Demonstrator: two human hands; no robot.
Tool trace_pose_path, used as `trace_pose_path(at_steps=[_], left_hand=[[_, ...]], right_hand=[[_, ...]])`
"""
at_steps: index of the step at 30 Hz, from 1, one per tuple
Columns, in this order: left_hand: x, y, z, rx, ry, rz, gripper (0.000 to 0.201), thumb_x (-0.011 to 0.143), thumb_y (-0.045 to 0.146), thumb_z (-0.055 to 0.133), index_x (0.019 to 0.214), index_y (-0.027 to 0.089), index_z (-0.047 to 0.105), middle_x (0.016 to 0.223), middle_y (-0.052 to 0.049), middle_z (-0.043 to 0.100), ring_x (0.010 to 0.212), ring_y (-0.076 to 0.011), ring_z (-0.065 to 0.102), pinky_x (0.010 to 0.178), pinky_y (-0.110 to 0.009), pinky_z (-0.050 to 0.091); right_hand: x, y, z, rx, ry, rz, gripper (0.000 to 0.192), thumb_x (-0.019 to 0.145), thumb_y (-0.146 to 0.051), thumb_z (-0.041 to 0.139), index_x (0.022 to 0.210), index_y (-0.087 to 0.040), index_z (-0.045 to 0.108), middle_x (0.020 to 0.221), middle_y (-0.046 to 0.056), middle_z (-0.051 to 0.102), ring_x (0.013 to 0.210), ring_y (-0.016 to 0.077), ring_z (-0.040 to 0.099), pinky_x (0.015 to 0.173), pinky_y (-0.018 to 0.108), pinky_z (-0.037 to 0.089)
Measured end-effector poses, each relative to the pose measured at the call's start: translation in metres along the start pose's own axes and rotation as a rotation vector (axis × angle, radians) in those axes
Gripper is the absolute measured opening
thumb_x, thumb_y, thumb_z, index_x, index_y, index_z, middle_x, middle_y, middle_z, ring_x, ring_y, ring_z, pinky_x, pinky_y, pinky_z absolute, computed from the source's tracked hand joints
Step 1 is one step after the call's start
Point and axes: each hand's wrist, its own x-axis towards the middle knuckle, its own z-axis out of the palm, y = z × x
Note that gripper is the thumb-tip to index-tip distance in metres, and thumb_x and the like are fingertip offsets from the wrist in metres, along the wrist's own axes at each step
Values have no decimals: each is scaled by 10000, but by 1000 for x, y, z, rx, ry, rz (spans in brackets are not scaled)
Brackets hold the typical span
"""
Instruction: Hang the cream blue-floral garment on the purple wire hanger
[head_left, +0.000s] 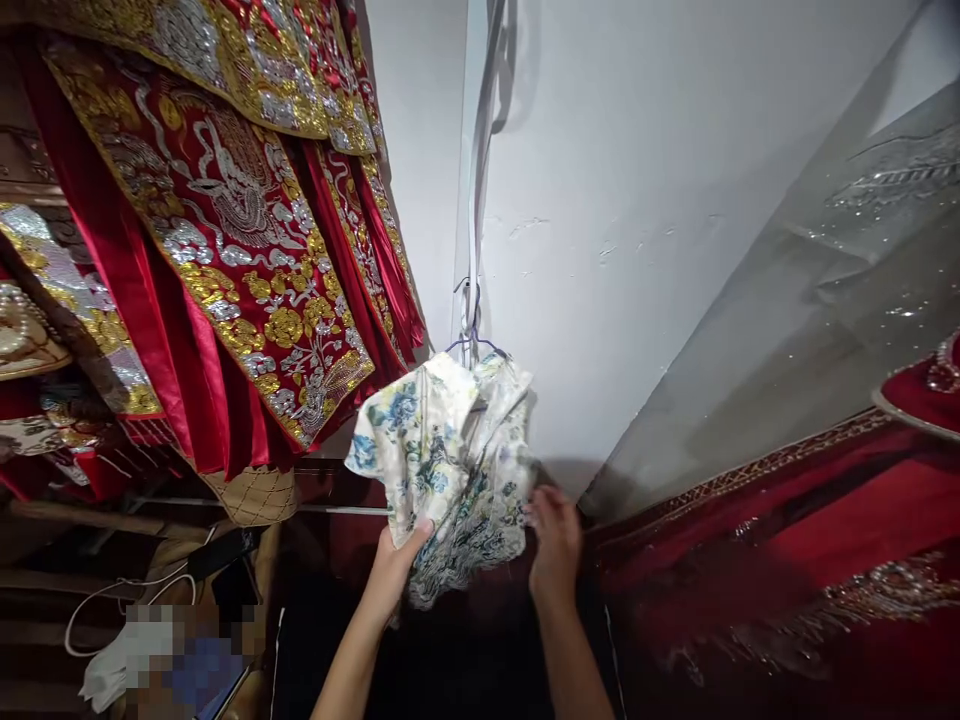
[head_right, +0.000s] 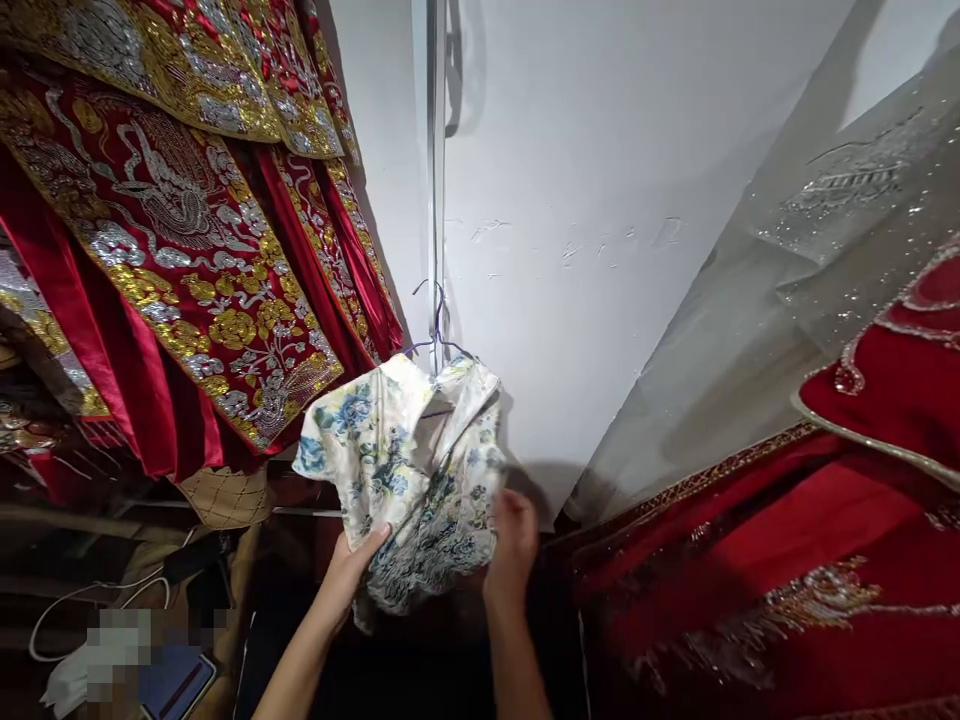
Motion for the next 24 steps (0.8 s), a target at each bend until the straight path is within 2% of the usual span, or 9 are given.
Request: trace_pose_path(at_steps=[1, 3, 5, 8, 12, 15, 20, 22, 24], left_hand=[[-4, 5, 2, 28, -57, -6, 592, 669, 449, 835, 1142, 114, 717, 1185, -143, 718, 1205, -375, 609, 1078, -468, 443], [-11, 16, 3, 66, -188, -5, 574, 712, 434, 809, 1180, 119, 704, 1228, -141, 698, 1235, -380, 585, 1103, -490, 414], [-16, 25, -1, 76, -281, -4, 583, 752, 405, 787, 1255, 136, 665, 1288, -135, 666, 1277, -370, 553, 1138, -504, 370], [-22, 33, -8, 37, -321, -25, 629, 784, 364, 771, 1356, 176, 588, 1376, -121, 606, 1329, -337, 513, 1174, -487, 327], [-26, 34, -12, -10, -356, -96, 690, 779, 344, 782, 1407, 197, 536, 1421, -123, 567, 1352, -329, 491, 1180, -482, 323], [-27, 30, -12, -16, -359, -116, 706, 771, 345, 789, 1411, 195, 530, 1402, -132, 583, 1333, -337, 510, 1169, -491, 338], [-14, 19, -19, 50, -316, -81, 623, 787, 385, 766, 1348, 189, 582, 1376, -131, 604, 1297, -335, 540, 1111, -467, 410], [-4, 13, -25, 170, -150, 58, 541, 792, 426, 747, 1243, 145, 644, 1275, -155, 653, 1240, -344, 574, 1081, -473, 431], [5, 6, -30, 317, 171, 305, 516, 801, 450, 723, 1207, 141, 648, 1219, -159, 647, 1201, -339, 579, 1061, -478, 435]], right_hand=[[-16, 7, 5, -38, -215, 113, 348, 806, -490, 691, 960, -181, 648, 855, 48, 670, 706, 182, 608, 636, 301, 480], [-40, 13, 18, -98, -551, 219, 369, 859, -538, 628, 890, -172, 650, 776, 54, 657, 695, 191, 599, 637, 306, 465], [-50, 11, 30, -137, -714, 192, 379, 885, -550, 599, 787, -184, 609, 709, 31, 604, 685, 182, 575, 645, 298, 449], [-47, 5, 41, -166, -725, 160, 379, 888, -569, 589, 770, -212, 542, 668, -10, 520, 634, 162, 530, 602, 280, 422], [-40, 5, 40, -209, -707, 180, 387, 890, -608, 563, 844, -224, 547, 687, -16, 507, 607, 155, 506, 559, 274, 399], [-42, 6, 36, -195, -763, 223, 431, 897, -631, 534, 789, -214, 548, 647, -13, 494, 574, 143, 478, 540, 274, 380], [-45, 3, 32, -104, -757, 327, 446, 855, -628, 591, 726, -217, 481, 566, -38, 459, 519, 120, 441, 487, 252, 327], [-42, 2, 30, -85, -741, 368, 441, 834, -607, 617, 699, -218, 457, 534, -54, 431, 488, 106, 407, 461, 240, 290], [-39, 3, 28, -93, -712, 392, 438, 807, -586, 635, 670, -219, 438, 501, -70, 399, 452, 92, 364, 442, 236, 262]])
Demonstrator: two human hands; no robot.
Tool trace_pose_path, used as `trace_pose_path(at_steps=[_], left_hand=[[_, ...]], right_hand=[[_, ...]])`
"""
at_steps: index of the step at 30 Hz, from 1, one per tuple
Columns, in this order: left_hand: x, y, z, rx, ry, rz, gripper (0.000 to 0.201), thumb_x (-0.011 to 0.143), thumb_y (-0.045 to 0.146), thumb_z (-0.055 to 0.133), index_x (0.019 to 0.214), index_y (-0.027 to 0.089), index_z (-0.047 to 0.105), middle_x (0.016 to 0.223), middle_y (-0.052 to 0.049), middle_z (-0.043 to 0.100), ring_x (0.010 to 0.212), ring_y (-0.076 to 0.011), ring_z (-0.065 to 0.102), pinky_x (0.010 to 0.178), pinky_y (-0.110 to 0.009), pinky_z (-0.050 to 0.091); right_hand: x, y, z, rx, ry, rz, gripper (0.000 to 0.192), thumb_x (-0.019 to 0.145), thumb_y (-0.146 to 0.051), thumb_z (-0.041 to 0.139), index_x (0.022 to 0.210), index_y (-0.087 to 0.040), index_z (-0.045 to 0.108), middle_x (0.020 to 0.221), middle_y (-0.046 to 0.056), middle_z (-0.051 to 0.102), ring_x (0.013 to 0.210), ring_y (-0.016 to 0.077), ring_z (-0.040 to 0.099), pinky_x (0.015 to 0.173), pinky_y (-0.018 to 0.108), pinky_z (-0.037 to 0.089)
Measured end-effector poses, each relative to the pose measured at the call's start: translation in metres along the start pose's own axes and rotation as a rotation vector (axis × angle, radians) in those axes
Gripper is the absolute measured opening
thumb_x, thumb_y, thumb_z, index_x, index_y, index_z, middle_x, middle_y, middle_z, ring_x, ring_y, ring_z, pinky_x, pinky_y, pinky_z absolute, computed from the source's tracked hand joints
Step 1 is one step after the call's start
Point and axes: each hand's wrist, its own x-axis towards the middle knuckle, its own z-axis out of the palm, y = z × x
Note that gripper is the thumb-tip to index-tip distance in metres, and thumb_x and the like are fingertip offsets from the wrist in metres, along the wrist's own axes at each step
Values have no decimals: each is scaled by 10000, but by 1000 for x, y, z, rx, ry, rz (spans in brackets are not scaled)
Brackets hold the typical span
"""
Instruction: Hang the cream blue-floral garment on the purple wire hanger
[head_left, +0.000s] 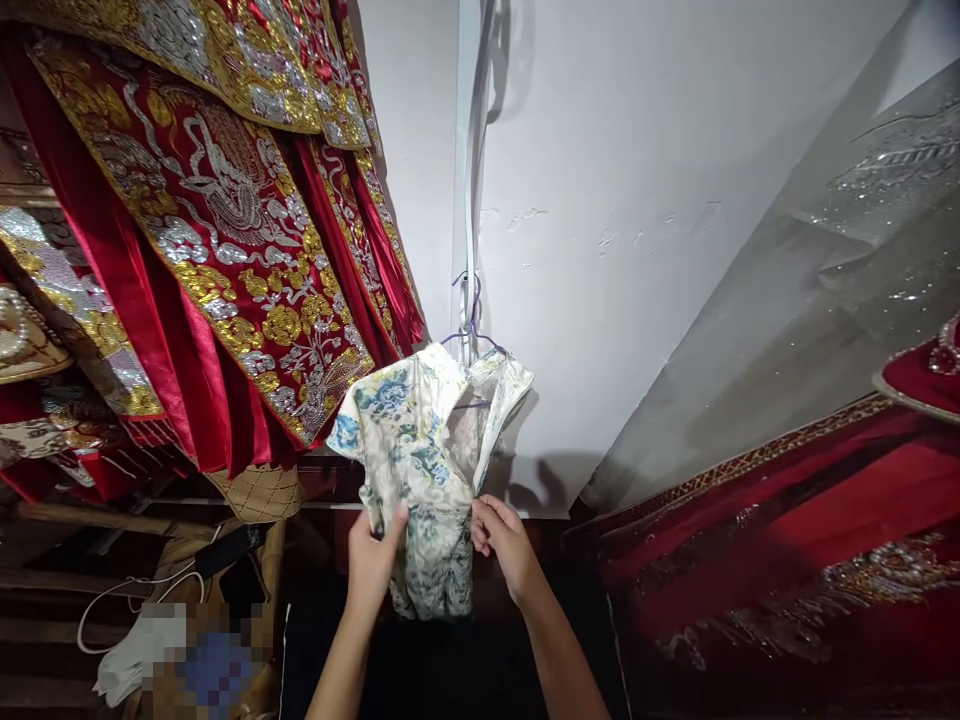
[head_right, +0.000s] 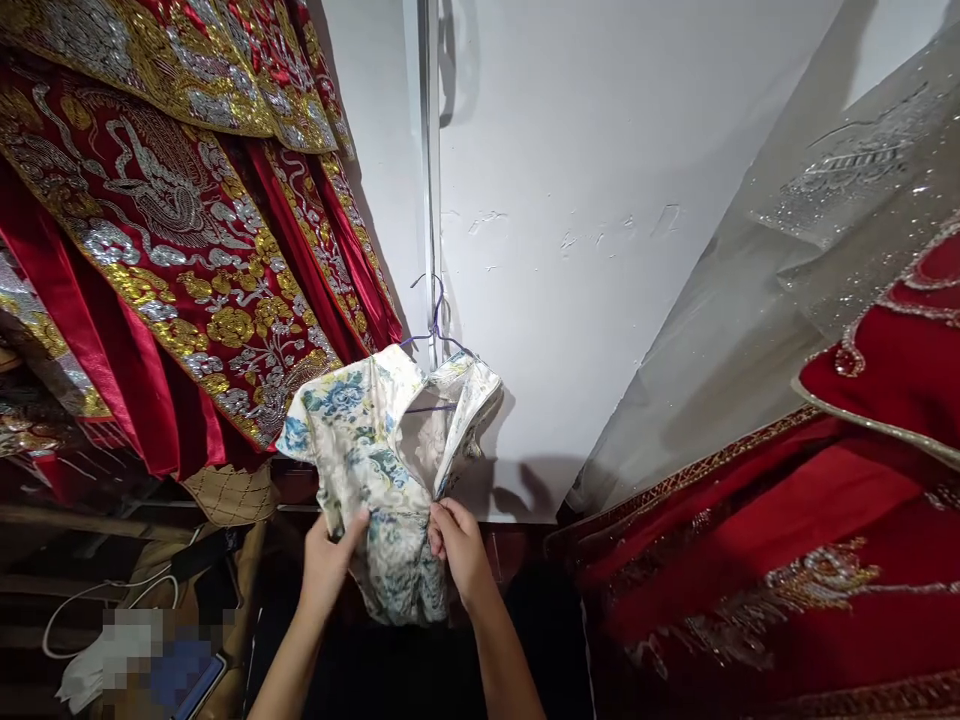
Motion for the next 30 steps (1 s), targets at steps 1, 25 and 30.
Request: trace_pose_path(at_steps=[1, 25, 30], left_hand=[[2, -4, 1, 82, 169, 113, 530, 806, 448, 715, 1239, 157, 623, 1239, -155, 617, 1212, -331, 560, 1066, -478, 423], [16, -16, 75, 215, -414, 251, 75, 869, 220, 492, 942, 208, 505, 712, 23, 492, 586, -137, 441, 604, -245, 343], [49, 44, 65, 165, -450, 373, 215, 883, 244, 539, 1092, 192, 547, 815, -25, 634, 755, -190, 602, 756, -307, 444]], right_hand=[[1, 0, -1, -9, 15, 5, 437, 795, -576, 642, 654, -220, 431, 486, -77, 384, 437, 86, 347, 438, 235, 255], [76, -184, 45, -9, 27, -368, 245, 815, -370, 600, 693, -158, 587, 425, -65, 443, 382, 62, 345, 395, 196, 251], [61, -173, 56, -102, -8, -434, 225, 840, -335, 532, 707, -165, 596, 435, -51, 502, 395, 71, 394, 417, 190, 299]])
